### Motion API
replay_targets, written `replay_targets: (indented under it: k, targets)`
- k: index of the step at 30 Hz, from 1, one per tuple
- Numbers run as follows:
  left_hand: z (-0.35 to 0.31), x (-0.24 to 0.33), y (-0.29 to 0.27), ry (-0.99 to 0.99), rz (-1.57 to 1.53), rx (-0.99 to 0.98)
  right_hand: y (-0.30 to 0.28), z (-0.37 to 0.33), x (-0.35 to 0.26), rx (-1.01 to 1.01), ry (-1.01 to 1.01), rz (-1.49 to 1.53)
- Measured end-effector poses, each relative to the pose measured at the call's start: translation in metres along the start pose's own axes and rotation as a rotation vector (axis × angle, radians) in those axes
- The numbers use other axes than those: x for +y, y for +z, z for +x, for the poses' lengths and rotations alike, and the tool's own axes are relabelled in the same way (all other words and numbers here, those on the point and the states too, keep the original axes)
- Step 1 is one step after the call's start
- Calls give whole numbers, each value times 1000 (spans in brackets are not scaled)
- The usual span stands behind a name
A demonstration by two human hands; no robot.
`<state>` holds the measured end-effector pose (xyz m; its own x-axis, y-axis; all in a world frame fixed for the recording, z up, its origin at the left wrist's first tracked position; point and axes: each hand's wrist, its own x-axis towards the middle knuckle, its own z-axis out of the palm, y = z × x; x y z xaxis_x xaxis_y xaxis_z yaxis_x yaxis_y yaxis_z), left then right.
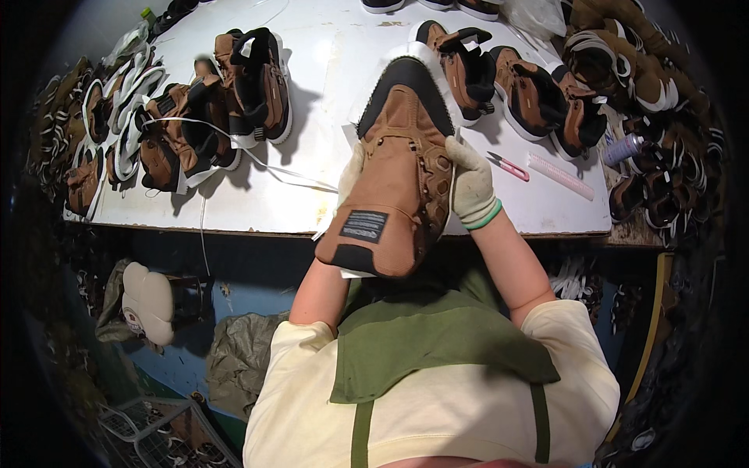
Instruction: The person assembles brown high-top shoes by inserting blue insoles, attaching white midsole strips, and using a utility knife to trim excess material. The person handles multiple shoes on a white workbench, rotating each shoe to fit parts and cut edges.
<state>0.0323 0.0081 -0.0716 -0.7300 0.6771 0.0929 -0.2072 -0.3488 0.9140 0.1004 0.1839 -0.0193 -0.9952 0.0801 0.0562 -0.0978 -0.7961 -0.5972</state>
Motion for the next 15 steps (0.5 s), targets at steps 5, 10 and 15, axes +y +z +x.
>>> replay_targets:
  k: [5, 10, 15]
  targets:
    - [-21, -19, -12, -353, -823, 67, 55, -1, -11, 67, 0, -377]
    - [-33, 10, 15, -399, -1017, -104, 57, -1, -11, 90, 38, -651]
    - [-37, 14, 16, -343, -421, -80, 74, -3, -11, 131, 23, -582]
